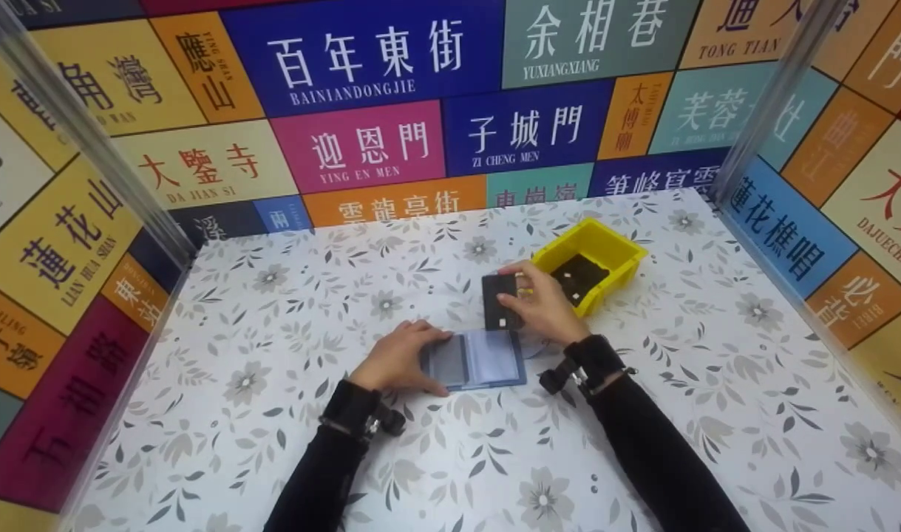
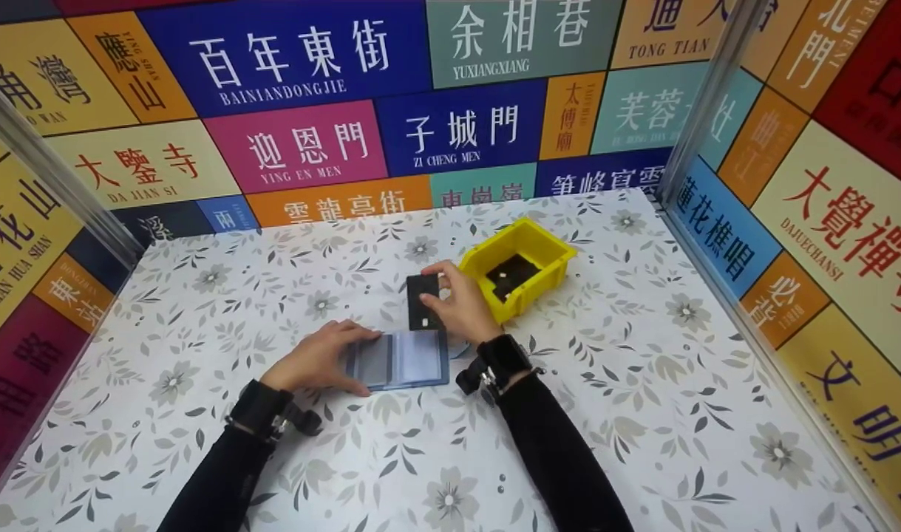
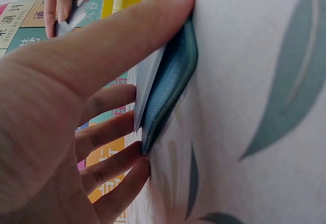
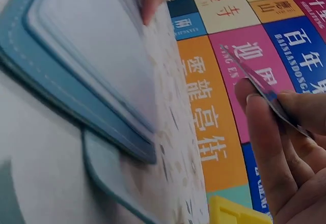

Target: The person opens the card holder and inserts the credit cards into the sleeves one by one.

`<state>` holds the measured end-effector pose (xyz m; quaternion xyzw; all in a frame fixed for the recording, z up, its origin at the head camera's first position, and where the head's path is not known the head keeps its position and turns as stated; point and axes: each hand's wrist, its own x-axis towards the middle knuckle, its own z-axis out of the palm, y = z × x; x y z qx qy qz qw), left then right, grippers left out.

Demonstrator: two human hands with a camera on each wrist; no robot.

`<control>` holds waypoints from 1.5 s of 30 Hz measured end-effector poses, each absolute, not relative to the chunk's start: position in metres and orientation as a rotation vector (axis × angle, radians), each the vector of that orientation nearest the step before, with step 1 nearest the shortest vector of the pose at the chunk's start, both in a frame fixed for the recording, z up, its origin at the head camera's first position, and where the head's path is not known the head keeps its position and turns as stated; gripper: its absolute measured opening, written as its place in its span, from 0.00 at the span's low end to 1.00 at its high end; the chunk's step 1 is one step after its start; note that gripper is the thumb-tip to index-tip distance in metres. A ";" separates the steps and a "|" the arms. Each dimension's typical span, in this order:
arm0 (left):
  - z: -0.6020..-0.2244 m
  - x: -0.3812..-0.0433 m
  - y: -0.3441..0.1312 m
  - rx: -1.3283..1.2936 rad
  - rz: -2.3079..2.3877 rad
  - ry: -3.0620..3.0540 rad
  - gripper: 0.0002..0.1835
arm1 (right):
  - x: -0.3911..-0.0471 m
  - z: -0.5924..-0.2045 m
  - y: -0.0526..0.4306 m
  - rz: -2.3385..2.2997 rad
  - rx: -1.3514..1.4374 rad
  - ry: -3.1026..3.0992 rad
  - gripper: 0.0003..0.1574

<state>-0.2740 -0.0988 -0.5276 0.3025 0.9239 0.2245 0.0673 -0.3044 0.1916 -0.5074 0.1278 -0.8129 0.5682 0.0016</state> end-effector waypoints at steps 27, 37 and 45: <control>-0.525 -0.271 -0.098 0.890 0.678 2.797 0.51 | -0.293 -0.533 0.160 1.587 0.493 -2.984 0.21; -0.524 -0.271 -0.098 0.894 0.669 2.791 0.51 | -0.289 -0.532 0.153 1.620 0.452 -3.048 0.20; -0.525 -0.272 -0.099 0.886 0.675 2.803 0.51 | -0.283 -0.534 0.141 1.572 0.485 -2.964 0.19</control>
